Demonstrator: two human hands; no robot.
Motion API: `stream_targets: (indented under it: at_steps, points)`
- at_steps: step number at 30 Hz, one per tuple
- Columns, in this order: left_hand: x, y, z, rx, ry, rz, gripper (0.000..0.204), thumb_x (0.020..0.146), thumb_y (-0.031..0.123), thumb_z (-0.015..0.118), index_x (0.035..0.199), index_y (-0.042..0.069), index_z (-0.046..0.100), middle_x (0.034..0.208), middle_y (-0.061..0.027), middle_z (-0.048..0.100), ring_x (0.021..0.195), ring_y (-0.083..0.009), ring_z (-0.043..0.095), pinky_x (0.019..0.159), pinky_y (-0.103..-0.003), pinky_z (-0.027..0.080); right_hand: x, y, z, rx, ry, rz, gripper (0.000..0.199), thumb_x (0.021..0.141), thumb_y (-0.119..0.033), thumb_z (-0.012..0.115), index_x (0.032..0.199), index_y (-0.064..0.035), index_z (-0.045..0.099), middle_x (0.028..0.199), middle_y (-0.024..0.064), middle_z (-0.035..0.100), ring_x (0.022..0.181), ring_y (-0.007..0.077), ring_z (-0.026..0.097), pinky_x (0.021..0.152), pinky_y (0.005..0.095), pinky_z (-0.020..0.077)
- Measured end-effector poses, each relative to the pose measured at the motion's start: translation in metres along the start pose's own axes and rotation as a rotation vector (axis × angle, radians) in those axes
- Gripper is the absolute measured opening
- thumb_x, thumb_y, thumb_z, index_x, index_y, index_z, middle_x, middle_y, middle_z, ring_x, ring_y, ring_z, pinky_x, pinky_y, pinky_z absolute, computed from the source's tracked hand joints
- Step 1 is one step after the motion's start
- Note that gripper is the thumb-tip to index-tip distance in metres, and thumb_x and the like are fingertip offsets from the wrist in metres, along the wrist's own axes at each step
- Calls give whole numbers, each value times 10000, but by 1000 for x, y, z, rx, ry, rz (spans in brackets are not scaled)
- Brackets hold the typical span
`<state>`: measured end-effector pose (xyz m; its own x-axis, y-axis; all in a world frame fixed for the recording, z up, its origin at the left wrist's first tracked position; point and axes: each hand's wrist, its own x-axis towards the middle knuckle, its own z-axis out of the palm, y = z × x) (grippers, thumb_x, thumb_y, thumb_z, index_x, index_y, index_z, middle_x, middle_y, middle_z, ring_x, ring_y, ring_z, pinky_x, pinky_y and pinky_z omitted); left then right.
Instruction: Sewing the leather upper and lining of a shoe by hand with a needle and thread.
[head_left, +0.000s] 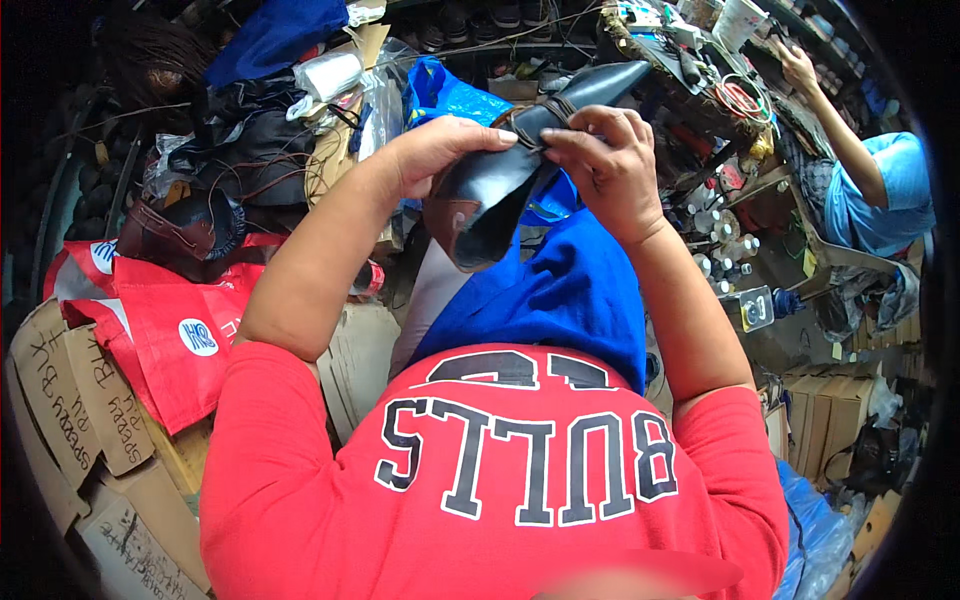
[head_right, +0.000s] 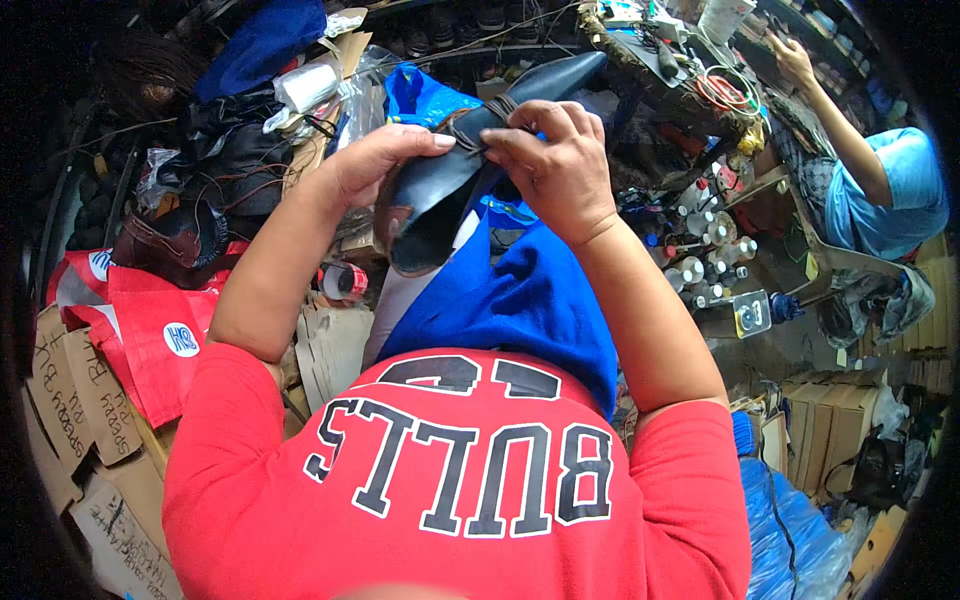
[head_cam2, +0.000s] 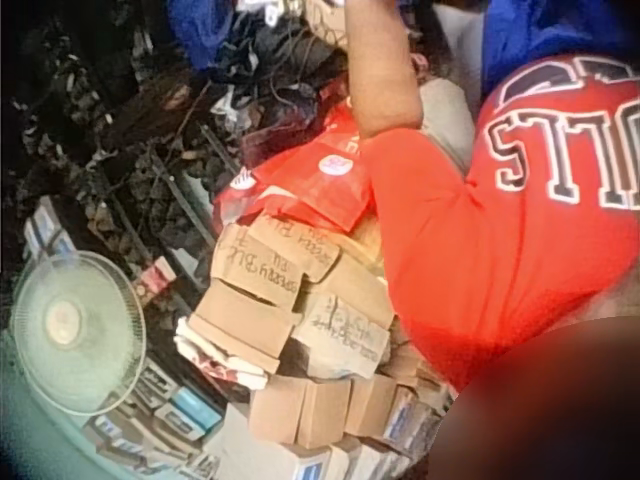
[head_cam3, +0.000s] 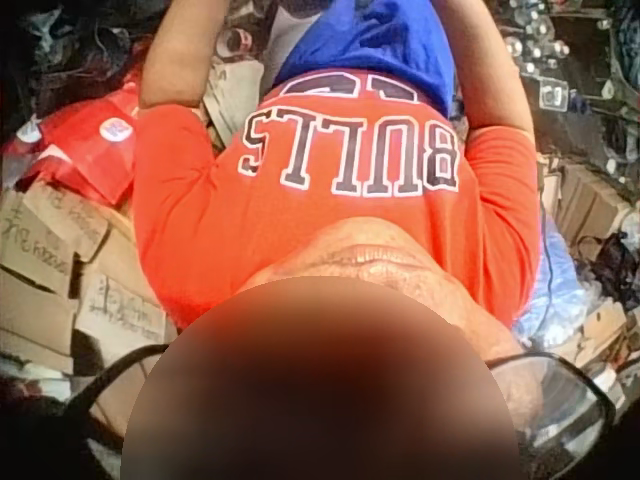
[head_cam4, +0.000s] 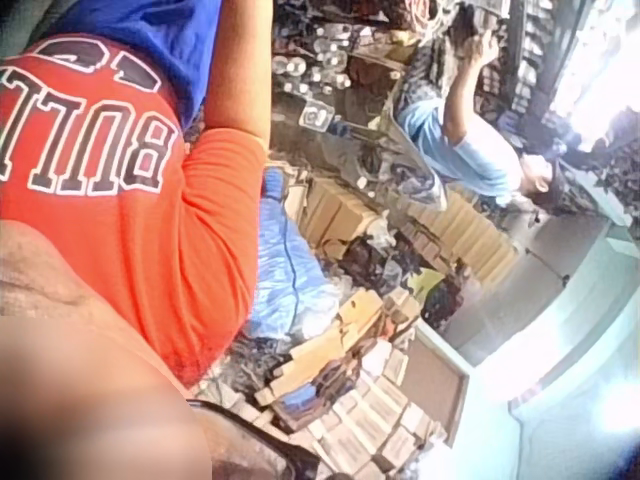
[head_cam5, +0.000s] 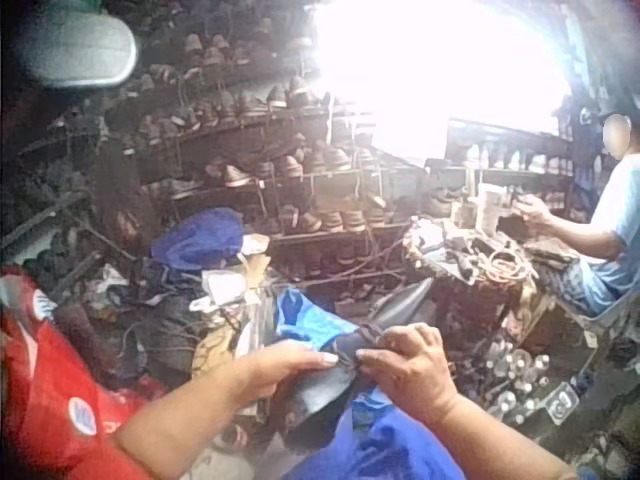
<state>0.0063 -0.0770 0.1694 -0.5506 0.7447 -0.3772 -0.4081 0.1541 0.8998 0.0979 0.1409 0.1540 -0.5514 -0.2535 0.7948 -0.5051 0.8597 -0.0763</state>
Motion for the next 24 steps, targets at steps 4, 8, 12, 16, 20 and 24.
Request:
stream_targets:
  at_steps: [4,8,12,16,20,24]
  points:
    - [14,-16,11,-200,-70,-126,318,869,249,630,1083,15,617,985,-99,678,809,-161,667,747,-296,543,-17,-7,3,-106,9,49,110,768,-205,657,867,-176,617,914,-11,583,913,220,537,832,374,375]
    - [42,-35,25,-75,-126,-181,342,859,292,642,1042,5,618,907,-90,669,772,-165,653,677,-305,539,-35,-1,0,-168,-44,128,103,812,-164,624,901,-135,581,922,32,600,909,241,550,838,380,364]
    - [62,-39,36,343,14,-111,419,824,407,670,950,10,628,831,-70,649,675,-133,595,610,-267,481,-40,11,-3,-201,-122,214,81,813,-188,619,868,-149,572,880,16,605,892,222,554,823,378,346]
    - [73,-30,42,1015,187,65,552,758,530,684,860,-9,629,760,-76,614,660,-156,555,600,-312,447,-39,12,1,-242,-174,243,75,823,-195,605,872,-151,569,857,17,596,882,227,554,830,378,344]
    - [76,-33,40,797,58,-72,454,784,455,689,904,19,649,822,-50,646,689,-135,578,635,-291,472,-36,11,0,-262,-221,241,77,827,-192,588,888,-154,561,860,24,590,885,233,556,829,379,352]
    - [76,-44,43,168,-123,-239,294,822,265,684,1011,42,653,917,-45,660,772,-138,618,718,-307,524,-27,2,5,-154,-359,115,115,789,-174,598,889,-145,549,867,32,588,894,234,558,827,376,368]
